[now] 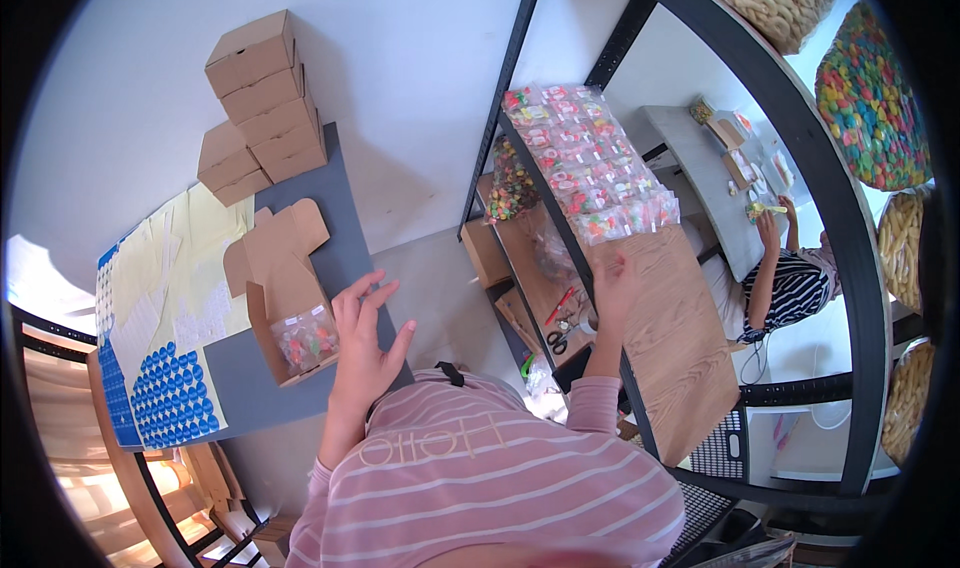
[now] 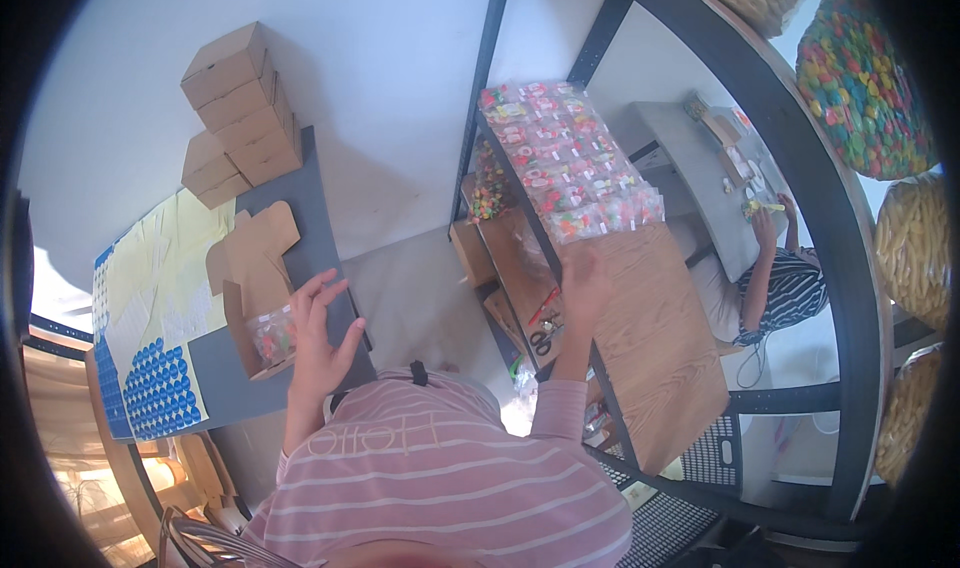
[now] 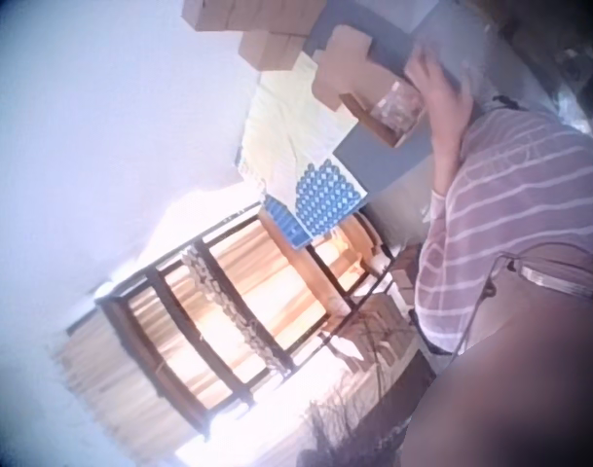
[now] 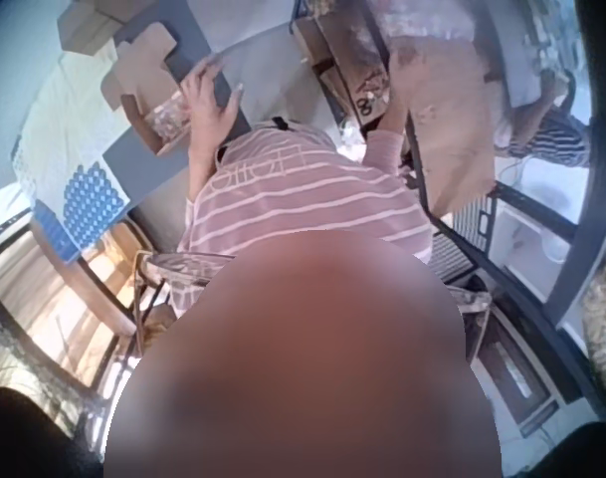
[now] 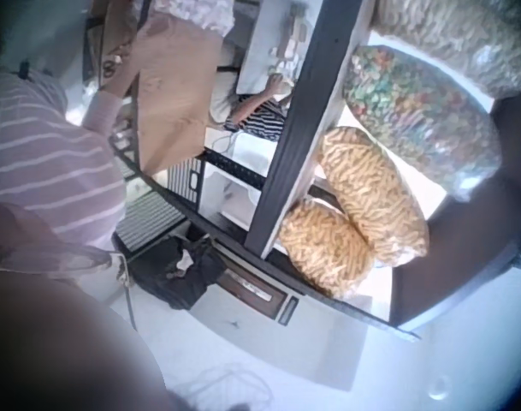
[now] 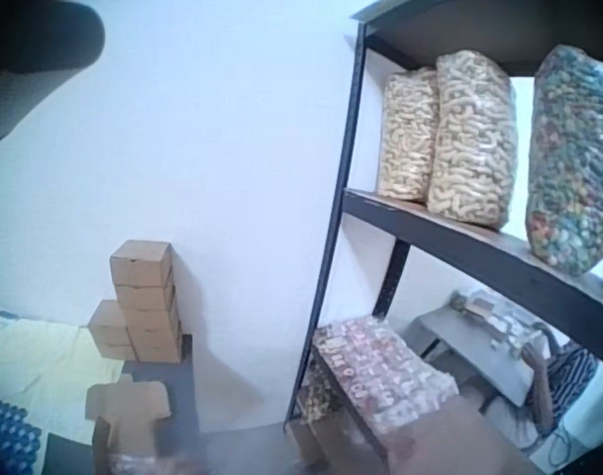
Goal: The person assembles small cardboard boxes, places multiple small plastic bags containing colorful items into each box, and closes the flaps. The person repeats this process for several boxes, stacking completed boxes on the table.
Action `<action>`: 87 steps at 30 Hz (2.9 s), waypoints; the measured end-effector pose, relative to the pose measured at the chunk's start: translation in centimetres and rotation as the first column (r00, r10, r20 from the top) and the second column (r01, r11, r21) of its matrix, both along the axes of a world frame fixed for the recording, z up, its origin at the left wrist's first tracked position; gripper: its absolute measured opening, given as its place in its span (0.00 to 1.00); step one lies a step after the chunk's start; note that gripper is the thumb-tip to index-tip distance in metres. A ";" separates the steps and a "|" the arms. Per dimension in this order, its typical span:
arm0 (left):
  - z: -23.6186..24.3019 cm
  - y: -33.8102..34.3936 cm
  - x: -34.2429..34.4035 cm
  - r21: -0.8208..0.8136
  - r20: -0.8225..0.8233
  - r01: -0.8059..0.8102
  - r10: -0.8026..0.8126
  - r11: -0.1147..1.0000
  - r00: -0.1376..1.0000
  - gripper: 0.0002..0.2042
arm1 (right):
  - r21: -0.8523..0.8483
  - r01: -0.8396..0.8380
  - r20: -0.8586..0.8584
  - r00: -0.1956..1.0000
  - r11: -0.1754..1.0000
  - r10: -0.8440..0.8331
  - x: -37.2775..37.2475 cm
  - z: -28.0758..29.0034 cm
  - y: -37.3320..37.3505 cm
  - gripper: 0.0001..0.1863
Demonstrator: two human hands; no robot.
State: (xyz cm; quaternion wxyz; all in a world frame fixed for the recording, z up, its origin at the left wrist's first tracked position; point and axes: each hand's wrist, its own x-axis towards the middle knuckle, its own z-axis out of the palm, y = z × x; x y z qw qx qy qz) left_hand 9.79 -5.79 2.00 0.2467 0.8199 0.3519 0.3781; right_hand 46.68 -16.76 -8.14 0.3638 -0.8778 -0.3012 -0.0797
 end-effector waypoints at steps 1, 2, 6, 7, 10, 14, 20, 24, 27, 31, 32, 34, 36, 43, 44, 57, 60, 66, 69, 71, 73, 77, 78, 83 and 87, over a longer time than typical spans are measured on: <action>-0.1 -0.1 0.4 -0.005 -0.002 0.005 -0.005 1.000 1.000 0.23 | -0.064 -0.052 0.119 0.991 0.997 0.059 -0.1 0.3 0.3 0.28; -0.2 -0.2 0.8 -0.012 -0.002 0.011 -0.011 1.000 1.000 0.23 | -0.128 -0.085 0.214 0.971 0.988 0.112 -0.2 0.6 1.0 0.30; -0.6 -0.5 1.9 -0.028 -0.017 0.032 -0.032 0.999 0.999 0.23 | -0.221 -0.095 0.406 0.896 0.971 0.180 0.9 0.9 3.9 0.36; -0.7 -0.5 2.2 -0.035 -0.020 0.031 -0.032 0.999 0.999 0.23 | -0.229 -0.086 0.382 0.908 0.970 0.170 1.1 0.6 4.2 0.36; -1.0 -0.5 2.8 -0.048 -0.018 0.035 -0.036 0.998 0.999 0.23 | -0.233 -0.091 0.302 0.940 0.968 0.161 1.8 -0.6 4.5 0.37; -1.4 -0.7 3.5 -0.087 0.001 0.078 -0.078 0.993 0.997 0.22 | -0.180 -0.132 0.228 0.958 0.975 0.172 2.2 -1.8 3.8 0.35; -1.5 -0.6 4.4 -0.131 -0.011 0.139 -0.142 0.982 0.990 0.22 | 0.264 -0.259 0.011 0.964 0.929 0.265 4.0 -3.0 2.9 0.21; -1.7 -0.7 4.7 -0.159 -0.007 0.173 -0.177 0.972 0.984 0.22 | 0.540 -0.120 -0.221 0.935 0.833 0.278 5.2 -4.1 2.5 0.19; -2.0 -0.6 4.4 -0.166 -0.012 0.181 -0.186 0.969 0.982 0.22 | 0.771 0.384 -0.548 0.807 0.508 0.222 5.4 -3.8 2.4 0.17; -2.6 -0.6 3.7 -0.458 0.212 0.289 -0.212 0.841 0.954 0.20 | 0.832 0.419 -0.503 0.846 0.362 0.176 2.5 -1.2 1.6 0.17; -2.7 -0.6 3.6 -0.526 0.297 0.339 -0.206 0.780 0.933 0.19 | 0.848 0.345 -0.440 0.882 0.402 0.171 0.8 -0.4 1.5 0.17; -2.9 -0.8 3.2 -0.628 0.460 0.456 -0.172 0.630 0.871 0.18 | 0.809 0.122 -0.258 0.953 0.575 0.161 -3.4 1.1 1.2 0.16; -3.0 -0.8 3.0 -0.667 0.611 0.581 -0.104 0.467 0.785 0.19 | 0.631 -0.152 -0.030 0.975 0.761 0.219 -8.1 2.6 1.2 0.15; -2.1 -1.9 0.1 -0.537 0.727 0.609 -0.047 0.583 0.685 0.14 | 0.243 -0.946 0.503 0.313 0.216 0.805 -21.5 5.5 4.4 0.20; -1.8 -1.8 -1.2 -0.567 0.687 0.541 -0.006 0.621 0.726 0.13 | 0.273 -0.943 0.457 0.303 0.193 0.836 -22.4 5.8 4.8 0.21; -1.3 2.8 -10.0 -0.502 -0.082 -0.332 0.339 0.798 0.937 0.28 | 0.501 -0.804 -0.361 0.143 0.321 0.921 -28.6 5.7 9.7 0.19; -2.7 3.3 -9.6 -0.466 -0.121 -0.321 0.300 0.825 0.946 0.32 | 0.465 -0.818 -0.404 0.145 0.339 0.903 -29.1 5.5 9.6 0.18; -3.1 3.6 -9.4 -0.523 -0.122 -0.251 0.220 0.815 0.968 0.35 | 0.474 -0.814 -0.385 0.151 0.336 0.910 -29.5 5.0 9.8 0.18; -2.3 3.7 -9.7 -0.567 -0.179 -0.243 0.170 0.787 0.969 0.36 | 0.470 -0.820 -0.381 0.146 0.327 0.913 -29.8 4.8 9.8 0.18; -2.0 3.5 -9.8 -0.436 -0.402 -0.343 0.161 0.832 0.902 0.37 | 0.450 -0.835 -0.365 0.151 0.316 0.919 -30.0 4.7 9.8 0.18; -1.8 3.3 -9.8 -0.267 -0.489 -0.388 0.223 0.882 0.844 0.37 | 0.443 -0.839 -0.368 0.152 0.316 0.918 -30.1 4.8 9.8 0.19; -2.0 3.0 -9.9 -0.156 -0.442 -0.436 0.332 0.886 0.833 0.37 | 0.446 -0.834 -0.377 0.153 0.324 0.913 -30.2 4.9 9.9 0.19; -2.1 2.9 -10.0 -0.195 -0.443 -0.451 0.332 0.871 0.833 0.37 | 0.441 -0.837 -0.386 0.150 0.325 0.910 -30.2 4.9 9.9 0.19; -2.1 3.4 -10.6 -0.471 -0.308 -0.348 0.218 0.810 0.926 0.37 | 0.436 -0.842 -0.380 0.148 0.318 0.913 -30.1 4.6 9.8 0.20; -1.7 3.5 -10.8 -0.572 -0.069 -0.200 0.196 0.796 0.978 0.35 | 0.449 -0.836 -0.334 0.170 0.315 0.927 -30.0 4.6 10.1 0.22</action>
